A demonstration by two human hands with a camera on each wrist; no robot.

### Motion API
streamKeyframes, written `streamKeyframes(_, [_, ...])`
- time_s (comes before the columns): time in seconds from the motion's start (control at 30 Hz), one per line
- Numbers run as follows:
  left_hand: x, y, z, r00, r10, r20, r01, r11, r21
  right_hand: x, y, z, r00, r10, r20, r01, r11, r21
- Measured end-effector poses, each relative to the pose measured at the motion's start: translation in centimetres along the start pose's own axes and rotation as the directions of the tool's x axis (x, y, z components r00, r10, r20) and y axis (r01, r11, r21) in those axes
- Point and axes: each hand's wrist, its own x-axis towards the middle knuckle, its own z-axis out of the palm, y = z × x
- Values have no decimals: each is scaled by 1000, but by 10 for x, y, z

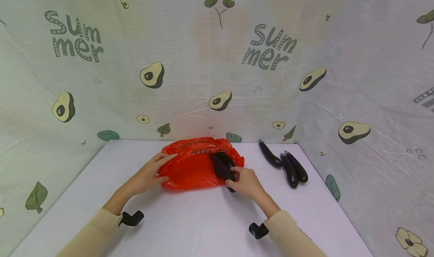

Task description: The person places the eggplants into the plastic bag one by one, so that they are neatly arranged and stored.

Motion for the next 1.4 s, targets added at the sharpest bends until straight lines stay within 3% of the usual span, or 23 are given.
streamKeyframes(0.33, [1,-1,0,1000,-2,5,2,1000,2,26,-14,29,997,28,-78,-25,999,41])
streamKeyframes(0.6, [0,-1,0,1000,13,-6,-13,1000,18,37,-21,40,997,33,-70,-30,999,41])
streamKeyframes(1.4, [-2,-3,1,999,38,-8,-38,999,15,37,-22,64,996,27,-87,-27,1000,3])
